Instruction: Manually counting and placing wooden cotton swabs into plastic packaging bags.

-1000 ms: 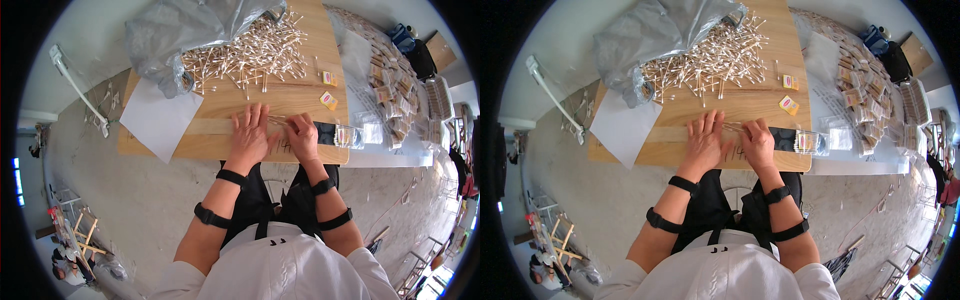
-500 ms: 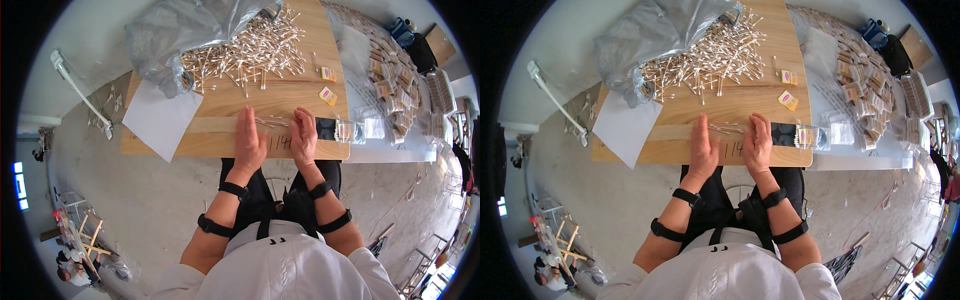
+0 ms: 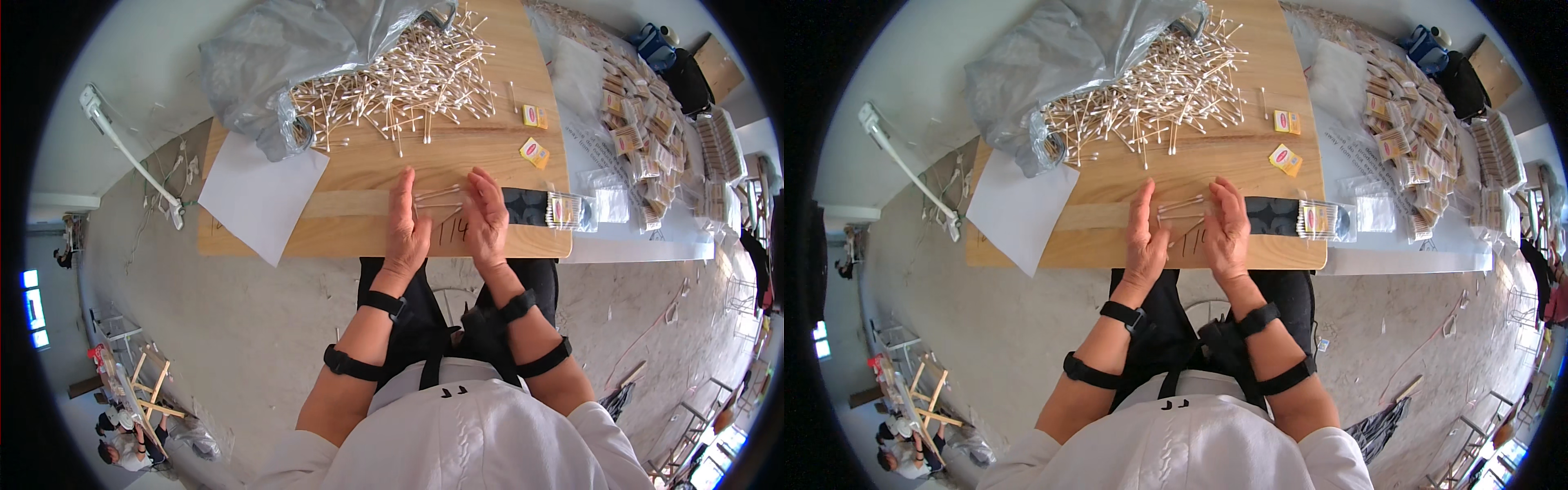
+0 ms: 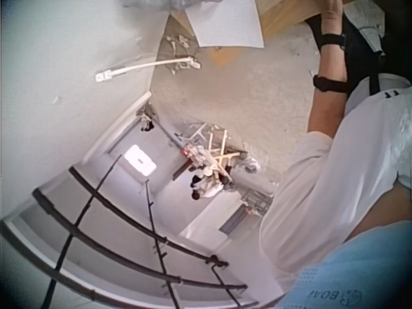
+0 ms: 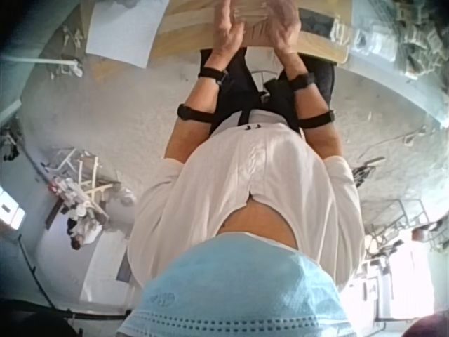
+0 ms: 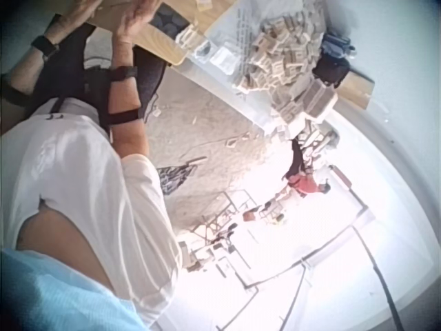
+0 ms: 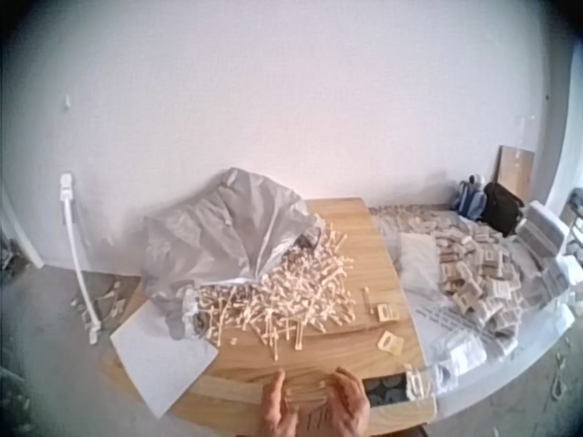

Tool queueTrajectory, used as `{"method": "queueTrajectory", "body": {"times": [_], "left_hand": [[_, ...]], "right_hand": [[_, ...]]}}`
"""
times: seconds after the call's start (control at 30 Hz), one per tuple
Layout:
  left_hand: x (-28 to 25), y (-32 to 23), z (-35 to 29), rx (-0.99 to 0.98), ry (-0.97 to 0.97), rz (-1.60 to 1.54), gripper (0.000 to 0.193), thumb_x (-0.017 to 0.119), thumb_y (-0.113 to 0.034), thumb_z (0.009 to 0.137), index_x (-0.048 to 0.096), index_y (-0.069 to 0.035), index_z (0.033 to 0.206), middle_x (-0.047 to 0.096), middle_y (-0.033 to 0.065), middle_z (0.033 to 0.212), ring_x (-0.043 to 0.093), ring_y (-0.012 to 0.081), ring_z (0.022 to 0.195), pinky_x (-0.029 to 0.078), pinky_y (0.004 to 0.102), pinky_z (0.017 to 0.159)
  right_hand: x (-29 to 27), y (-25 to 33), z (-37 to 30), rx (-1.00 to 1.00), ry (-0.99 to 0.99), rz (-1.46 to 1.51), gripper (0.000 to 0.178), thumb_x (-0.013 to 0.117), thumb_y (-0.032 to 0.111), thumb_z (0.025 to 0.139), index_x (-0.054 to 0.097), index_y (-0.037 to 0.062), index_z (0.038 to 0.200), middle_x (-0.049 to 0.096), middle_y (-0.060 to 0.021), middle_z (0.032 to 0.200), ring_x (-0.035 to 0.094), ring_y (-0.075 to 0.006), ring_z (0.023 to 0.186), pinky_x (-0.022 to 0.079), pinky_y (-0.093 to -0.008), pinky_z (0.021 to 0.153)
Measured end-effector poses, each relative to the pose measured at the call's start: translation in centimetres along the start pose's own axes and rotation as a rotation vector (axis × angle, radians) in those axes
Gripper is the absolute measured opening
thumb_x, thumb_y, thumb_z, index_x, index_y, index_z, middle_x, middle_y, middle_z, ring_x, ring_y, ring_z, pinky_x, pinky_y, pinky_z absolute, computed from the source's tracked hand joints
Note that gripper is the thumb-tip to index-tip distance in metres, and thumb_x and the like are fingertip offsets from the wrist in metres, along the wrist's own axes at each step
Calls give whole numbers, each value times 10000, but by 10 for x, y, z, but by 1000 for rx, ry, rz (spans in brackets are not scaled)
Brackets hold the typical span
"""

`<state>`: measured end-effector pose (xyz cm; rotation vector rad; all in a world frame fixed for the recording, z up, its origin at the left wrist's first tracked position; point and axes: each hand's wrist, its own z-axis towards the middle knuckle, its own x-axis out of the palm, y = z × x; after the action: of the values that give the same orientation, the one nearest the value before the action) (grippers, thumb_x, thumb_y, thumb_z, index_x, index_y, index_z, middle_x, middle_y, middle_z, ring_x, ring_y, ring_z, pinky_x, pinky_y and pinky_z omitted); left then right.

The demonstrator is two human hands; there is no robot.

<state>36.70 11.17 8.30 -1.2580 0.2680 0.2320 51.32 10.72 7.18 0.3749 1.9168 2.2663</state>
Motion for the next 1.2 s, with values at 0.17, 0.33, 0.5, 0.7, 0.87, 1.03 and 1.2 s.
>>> {"method": "queueTrajectory", "body": {"times": [0.17, 0.33, 0.5, 0.7, 0.87, 1.03, 1.2], "left_hand": [[-16, -13, 1, 48, 155, 311, 753, 640, 27, 721, 384, -17, 1427, 390, 187, 1466, 342, 359, 1385, 308, 427, 1149], [-16, -8, 9, 135, 40, 245, 610, 741, -50, 672, 519, -39, 1240, 500, 165, 1311, 460, 370, 1240, 391, 454, 1044], [-21, -27, 1, -10, 55, 655, 234, 740, -96, 662, 578, -65, 828, 556, 102, 972, 527, 323, 974, 424, 436, 837], [-23, -18, -3, -72, 58, 809, 102, 682, -74, 697, 582, -60, 708, 561, 101, 908, 534, 318, 930, 425, 456, 764], [-34, 7, 30, -1, -82, 887, 123, 690, -55, 722, 569, -64, 701, 560, 112, 834, 547, 345, 856, 450, 479, 714], [-7, 5, 68, 99, 151, 605, 91, 697, -55, 744, 609, -71, 730, 594, 94, 795, 572, 330, 848, 465, 450, 746], [4, -3, 60, 140, 331, 582, 52, 685, -29, 742, 664, -72, 761, 606, 92, 820, 573, 320, 868, 469, 426, 770]], "right_hand": [[-24, 25, 1, -106, 170, -396, 424, 574, -109, 737, 613, 14, 1140, 535, -142, 1239, 604, -296, 1063, 506, -336, 892], [-18, 22, 0, -215, 241, -496, 402, 623, -60, 693, 637, 42, 1081, 554, -132, 1159, 582, -324, 1013, 503, -378, 879], [-17, 17, 1, -288, 295, -615, 241, 692, 28, 694, 664, 58, 931, 562, -105, 1049, 565, -300, 944, 488, -403, 836], [-17, 17, 1, -309, 292, -617, 149, 730, 43, 711, 664, 52, 844, 568, -86, 971, 579, -278, 923, 491, -373, 788], [-17, 19, 1, -335, 274, -591, 112, 678, 48, 719, 613, 47, 810, 573, -108, 987, 570, -332, 901, 482, -414, 795], [-16, 17, -1, -233, 236, -517, 162, 672, 21, 698, 574, 34, 826, 571, -126, 989, 571, -353, 923, 486, -419, 810], [-18, 15, -2, -245, 196, -474, 227, 666, -23, 671, 557, 23, 864, 565, -148, 1011, 565, -364, 957, 488, -425, 827]]}}
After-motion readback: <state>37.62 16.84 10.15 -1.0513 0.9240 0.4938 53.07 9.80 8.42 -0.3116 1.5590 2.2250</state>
